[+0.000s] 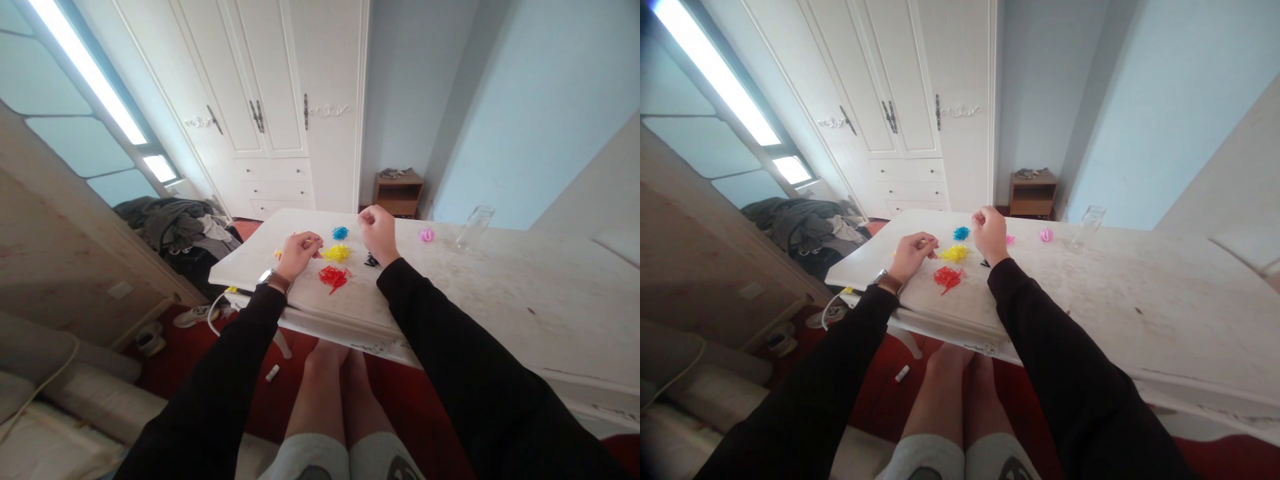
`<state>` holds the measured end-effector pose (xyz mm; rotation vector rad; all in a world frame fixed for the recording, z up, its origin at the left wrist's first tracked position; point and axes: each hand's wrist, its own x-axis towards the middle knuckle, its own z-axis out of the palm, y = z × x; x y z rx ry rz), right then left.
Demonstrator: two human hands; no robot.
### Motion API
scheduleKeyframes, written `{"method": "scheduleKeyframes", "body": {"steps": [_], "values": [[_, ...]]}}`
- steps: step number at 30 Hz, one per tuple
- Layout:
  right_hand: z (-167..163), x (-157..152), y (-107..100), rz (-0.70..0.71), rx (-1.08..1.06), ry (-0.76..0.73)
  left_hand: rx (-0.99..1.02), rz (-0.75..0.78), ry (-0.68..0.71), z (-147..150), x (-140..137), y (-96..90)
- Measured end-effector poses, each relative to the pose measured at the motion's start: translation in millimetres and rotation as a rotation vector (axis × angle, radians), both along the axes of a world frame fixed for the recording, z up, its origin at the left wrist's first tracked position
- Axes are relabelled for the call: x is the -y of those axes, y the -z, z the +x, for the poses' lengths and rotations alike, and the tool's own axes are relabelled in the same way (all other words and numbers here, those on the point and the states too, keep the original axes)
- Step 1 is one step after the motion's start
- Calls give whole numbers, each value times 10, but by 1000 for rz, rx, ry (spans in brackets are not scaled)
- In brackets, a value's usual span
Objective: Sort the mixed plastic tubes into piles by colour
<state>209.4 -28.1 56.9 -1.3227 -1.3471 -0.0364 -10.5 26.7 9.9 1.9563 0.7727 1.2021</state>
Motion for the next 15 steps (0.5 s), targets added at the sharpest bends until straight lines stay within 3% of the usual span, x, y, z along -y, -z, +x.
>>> {"method": "scheduleKeyframes", "body": {"steps": [15], "values": [[-4, 21, -13, -65, -19, 26, -10, 0, -13, 0, 5, -11]]}}
